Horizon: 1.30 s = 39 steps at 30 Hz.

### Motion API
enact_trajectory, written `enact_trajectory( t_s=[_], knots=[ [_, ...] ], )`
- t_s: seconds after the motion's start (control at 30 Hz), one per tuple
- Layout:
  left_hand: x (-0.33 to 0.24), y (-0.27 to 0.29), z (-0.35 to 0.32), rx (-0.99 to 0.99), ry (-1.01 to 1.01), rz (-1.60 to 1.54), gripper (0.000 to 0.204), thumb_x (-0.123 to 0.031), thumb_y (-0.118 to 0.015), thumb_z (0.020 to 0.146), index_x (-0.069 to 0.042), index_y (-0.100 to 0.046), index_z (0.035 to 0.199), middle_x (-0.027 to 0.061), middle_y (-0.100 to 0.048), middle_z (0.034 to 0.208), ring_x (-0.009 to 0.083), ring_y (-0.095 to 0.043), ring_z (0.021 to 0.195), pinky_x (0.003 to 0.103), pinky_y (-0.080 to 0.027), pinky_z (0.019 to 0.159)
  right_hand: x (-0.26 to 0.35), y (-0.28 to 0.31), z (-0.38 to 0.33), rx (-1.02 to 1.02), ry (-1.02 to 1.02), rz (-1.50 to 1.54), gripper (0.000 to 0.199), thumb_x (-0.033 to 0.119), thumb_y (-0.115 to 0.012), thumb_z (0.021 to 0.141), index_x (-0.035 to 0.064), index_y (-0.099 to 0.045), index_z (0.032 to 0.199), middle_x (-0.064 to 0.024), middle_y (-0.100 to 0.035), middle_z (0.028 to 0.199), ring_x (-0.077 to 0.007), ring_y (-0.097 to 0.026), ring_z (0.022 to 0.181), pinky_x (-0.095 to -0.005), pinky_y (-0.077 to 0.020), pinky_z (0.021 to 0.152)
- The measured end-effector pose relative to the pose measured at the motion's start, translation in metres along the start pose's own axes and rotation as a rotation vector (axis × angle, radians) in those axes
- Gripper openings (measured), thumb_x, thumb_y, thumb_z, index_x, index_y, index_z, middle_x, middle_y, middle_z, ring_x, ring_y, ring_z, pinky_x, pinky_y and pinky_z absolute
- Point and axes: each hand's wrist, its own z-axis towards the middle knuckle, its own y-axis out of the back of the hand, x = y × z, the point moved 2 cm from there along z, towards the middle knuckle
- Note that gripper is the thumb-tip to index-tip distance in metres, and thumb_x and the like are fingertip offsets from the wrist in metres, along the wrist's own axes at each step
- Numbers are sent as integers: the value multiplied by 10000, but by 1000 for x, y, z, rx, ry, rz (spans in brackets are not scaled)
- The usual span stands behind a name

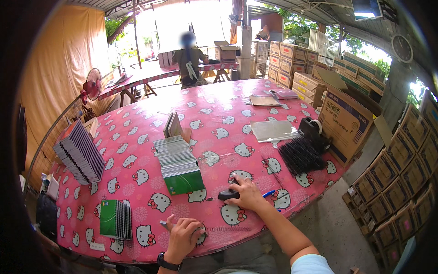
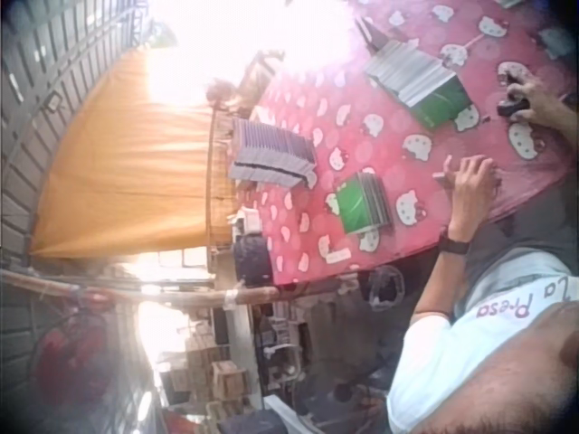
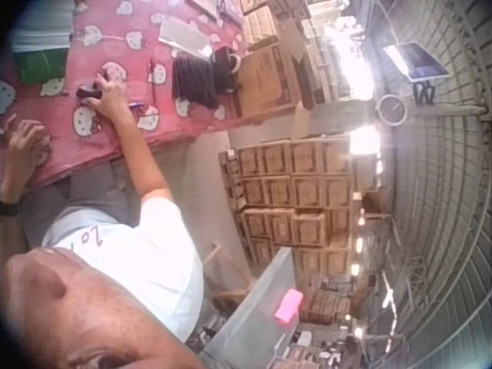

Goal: The person inserts black spiral coils into the pre-punched holes of notebooks by hand, using pliers to trim and secure the ends of the wire.

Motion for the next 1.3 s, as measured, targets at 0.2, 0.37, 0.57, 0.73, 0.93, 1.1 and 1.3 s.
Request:
enact_trajectory(
  t_s=[0.2,0.37,0.57,0.73,0.93,1.1,1.3],
  knots=[
    [10,18,1,-85,62,45,231,-296,-781,680,-162,-669,832,-24,-632,837,172,-584,878,494,-189,1018,60,12,-26,407,208,1353,401,350,-692,835,52,-659,1101,-100,-634,1184,-210,-554,1119,-384,-406,966],
    [24,8,-5,-89,62,-10,238,-266,-825,610,-169,-667,759,-36,-618,757,163,-576,821,475,-189,1026,68,-4,-30,420,151,1121,440,404,-665,844,38,-668,1088,-113,-637,1181,-234,-551,1141,-384,-389,992],
    [25,9,-6,-127,80,-43,244,-229,-833,595,-164,-667,760,-44,-619,723,162,-578,780,454,-195,1027,78,-7,-20,487,141,1013,433,390,-647,860,19,-665,1081,-138,-641,1154,-248,-557,1118,-398,-391,991],
    [20,10,-4,-175,116,-120,324,-197,-841,565,-163,-657,829,-49,-626,723,159,-584,754,447,-204,1030,73,-5,-19,479,180,1328,421,383,-662,851,54,-661,1112,-114,-643,1159,-234,-538,1131,-402,-376,1000],
    [25,13,-8,-126,97,-53,380,-177,-844,558,-149,-635,874,-52,-643,738,151,-604,775,452,-207,1031,81,-5,-9,591,191,1298,423,400,-690,823,77,-678,1097,-100,-636,1182,-223,-534,1117,-383,-386,976],
    [24,10,-8,-143,129,-91,546,-224,-847,598,-136,-580,1065,-55,-648,724,142,-619,801,452,-200,1035,75,-9,-3,521,105,871,432,413,-685,824,77,-679,1096,-83,-620,1216,-205,-533,1118,-373,-398,962],
    [22,22,-3,-279,137,66,819,-146,-836,612,-101,-424,1318,59,-621,1040,221,-588,985,495,-231,1050,87,-10,2,543,144,937,406,361,-680,845,51,-664,1106,-93,-639,1164,-195,-560,1085,-363,-411,950]
  ],
)
